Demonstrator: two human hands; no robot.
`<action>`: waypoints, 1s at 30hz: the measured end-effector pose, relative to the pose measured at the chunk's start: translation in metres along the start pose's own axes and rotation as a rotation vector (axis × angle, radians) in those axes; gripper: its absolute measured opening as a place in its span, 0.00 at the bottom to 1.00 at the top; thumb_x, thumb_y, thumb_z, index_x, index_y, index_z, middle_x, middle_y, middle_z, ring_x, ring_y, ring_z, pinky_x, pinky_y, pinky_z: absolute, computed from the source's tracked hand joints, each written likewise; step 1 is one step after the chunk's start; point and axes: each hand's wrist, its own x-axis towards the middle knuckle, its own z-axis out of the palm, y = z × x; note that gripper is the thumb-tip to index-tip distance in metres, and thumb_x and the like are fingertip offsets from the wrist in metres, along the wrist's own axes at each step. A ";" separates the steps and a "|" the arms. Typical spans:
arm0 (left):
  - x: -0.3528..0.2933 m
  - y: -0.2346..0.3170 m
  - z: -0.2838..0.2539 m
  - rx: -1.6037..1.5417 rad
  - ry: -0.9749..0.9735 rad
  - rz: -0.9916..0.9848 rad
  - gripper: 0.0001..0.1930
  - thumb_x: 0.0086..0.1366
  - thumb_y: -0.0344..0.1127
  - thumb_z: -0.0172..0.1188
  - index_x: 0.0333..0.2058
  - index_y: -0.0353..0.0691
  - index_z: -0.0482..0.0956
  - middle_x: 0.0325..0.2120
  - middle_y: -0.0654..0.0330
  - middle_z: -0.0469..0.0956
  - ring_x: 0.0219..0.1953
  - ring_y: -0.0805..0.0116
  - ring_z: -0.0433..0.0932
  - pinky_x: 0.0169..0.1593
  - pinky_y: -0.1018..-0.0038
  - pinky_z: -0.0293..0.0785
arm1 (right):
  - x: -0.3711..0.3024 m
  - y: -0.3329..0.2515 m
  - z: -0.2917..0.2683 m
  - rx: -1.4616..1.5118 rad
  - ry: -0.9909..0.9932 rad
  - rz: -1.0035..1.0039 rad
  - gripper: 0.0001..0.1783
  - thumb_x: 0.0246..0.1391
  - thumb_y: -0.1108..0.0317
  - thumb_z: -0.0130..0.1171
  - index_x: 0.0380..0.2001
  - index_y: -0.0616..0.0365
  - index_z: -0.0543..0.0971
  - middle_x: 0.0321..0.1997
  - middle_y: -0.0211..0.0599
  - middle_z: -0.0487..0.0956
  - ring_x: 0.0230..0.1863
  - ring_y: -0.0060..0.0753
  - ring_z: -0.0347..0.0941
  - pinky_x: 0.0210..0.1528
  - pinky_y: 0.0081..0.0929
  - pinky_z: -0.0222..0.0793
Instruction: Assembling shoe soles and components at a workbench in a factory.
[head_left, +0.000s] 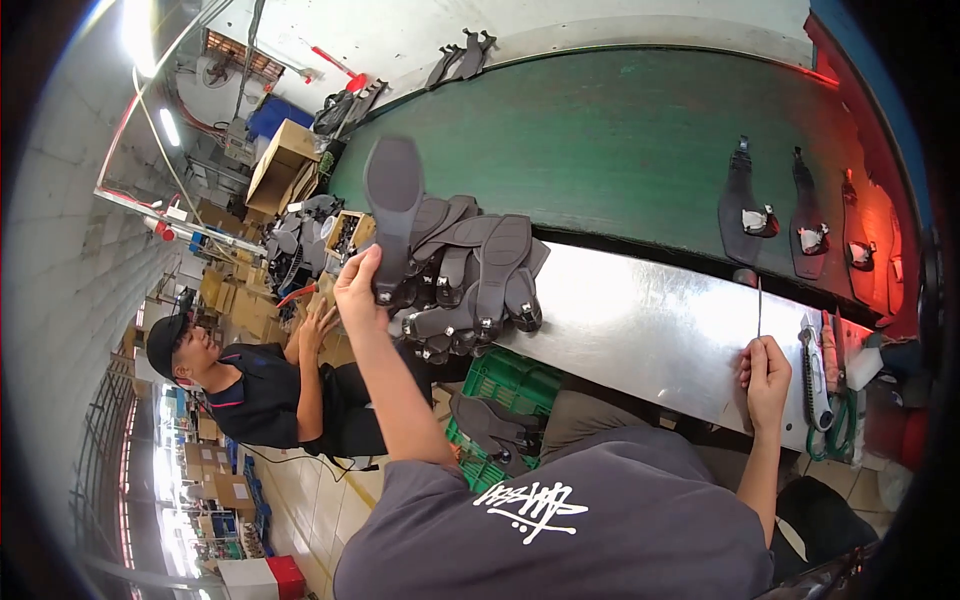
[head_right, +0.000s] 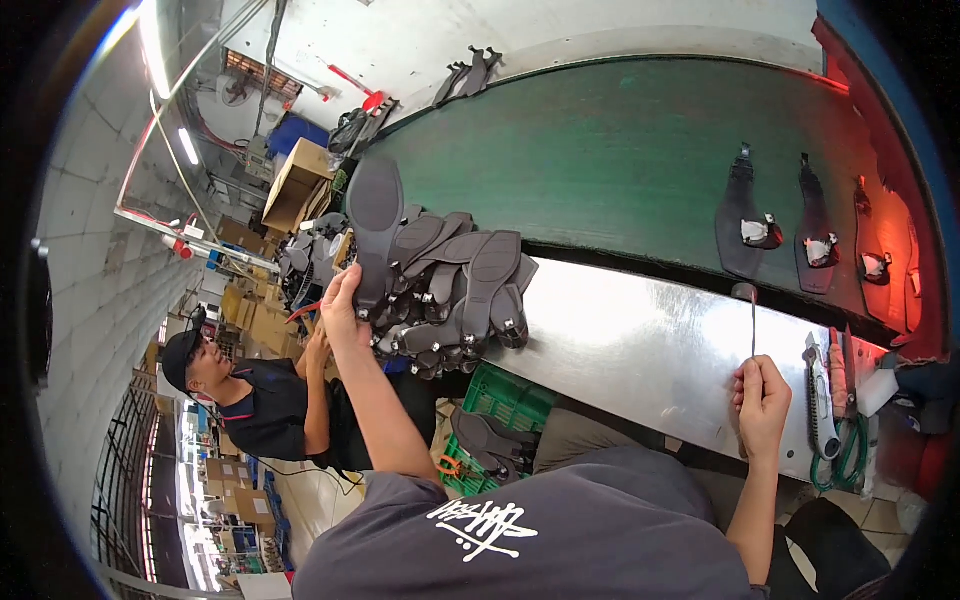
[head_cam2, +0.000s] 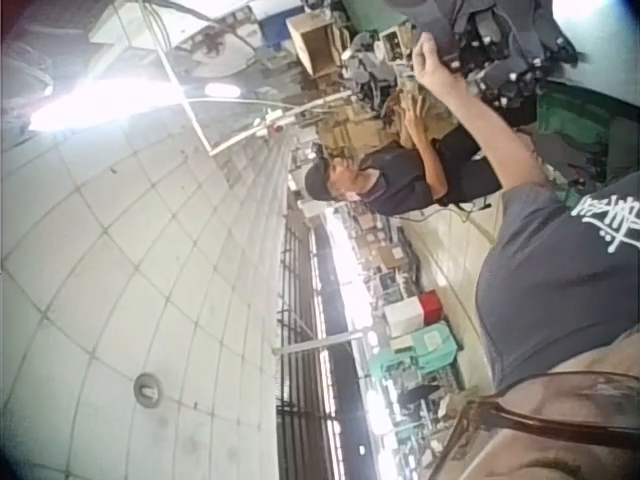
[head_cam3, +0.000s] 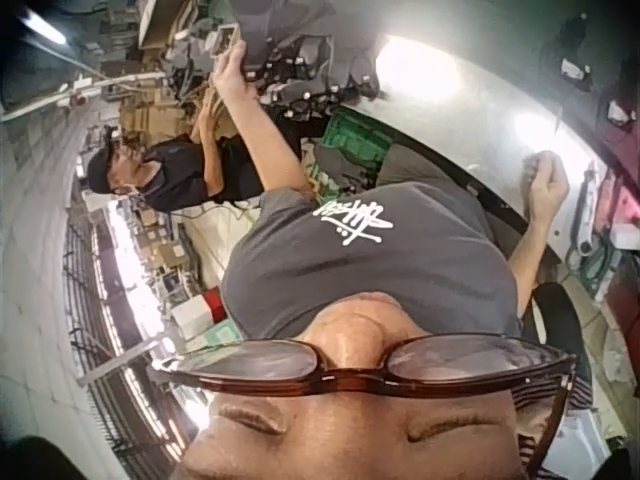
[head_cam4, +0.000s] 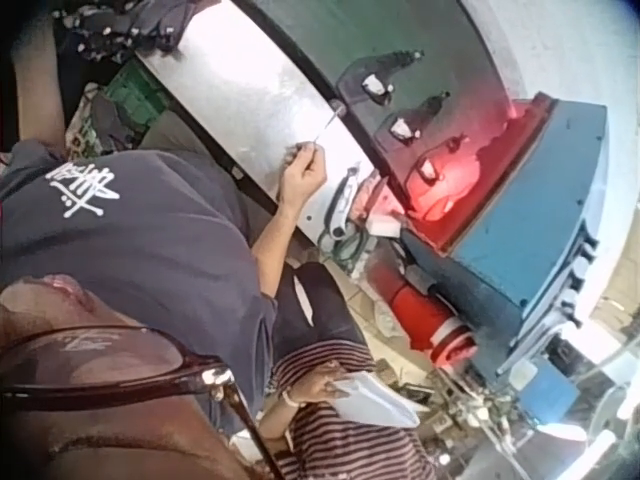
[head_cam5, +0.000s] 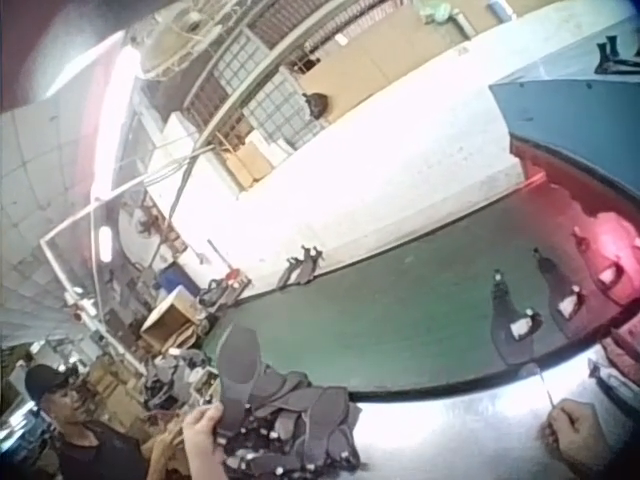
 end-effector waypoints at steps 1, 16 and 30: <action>0.019 -0.016 -0.030 0.147 -0.047 0.015 0.07 0.55 0.30 0.67 0.32 0.35 0.83 0.28 0.59 0.82 0.29 0.72 0.80 0.34 0.77 0.75 | 0.001 0.001 0.001 0.003 -0.007 0.000 0.15 0.65 0.65 0.47 0.24 0.59 0.71 0.19 0.22 0.67 0.19 0.10 0.59 0.21 0.11 0.55; -0.045 -0.020 0.013 0.475 -0.122 -0.013 0.32 0.58 0.39 0.67 0.59 0.33 0.66 0.29 0.59 0.82 0.22 0.79 0.75 0.25 0.84 0.66 | -0.002 0.009 -0.003 -0.061 0.025 -0.011 0.14 0.65 0.67 0.46 0.24 0.60 0.71 0.18 0.22 0.67 0.17 0.10 0.59 0.19 0.12 0.53; -0.212 -0.129 0.136 0.476 -0.631 0.026 0.15 0.57 0.49 0.63 0.28 0.41 0.79 0.15 0.59 0.75 0.18 0.66 0.75 0.26 0.68 0.70 | -0.003 0.029 -0.014 -0.060 -0.054 -0.182 0.12 0.67 0.66 0.42 0.34 0.59 0.73 0.15 0.20 0.60 0.13 0.09 0.51 0.21 0.13 0.63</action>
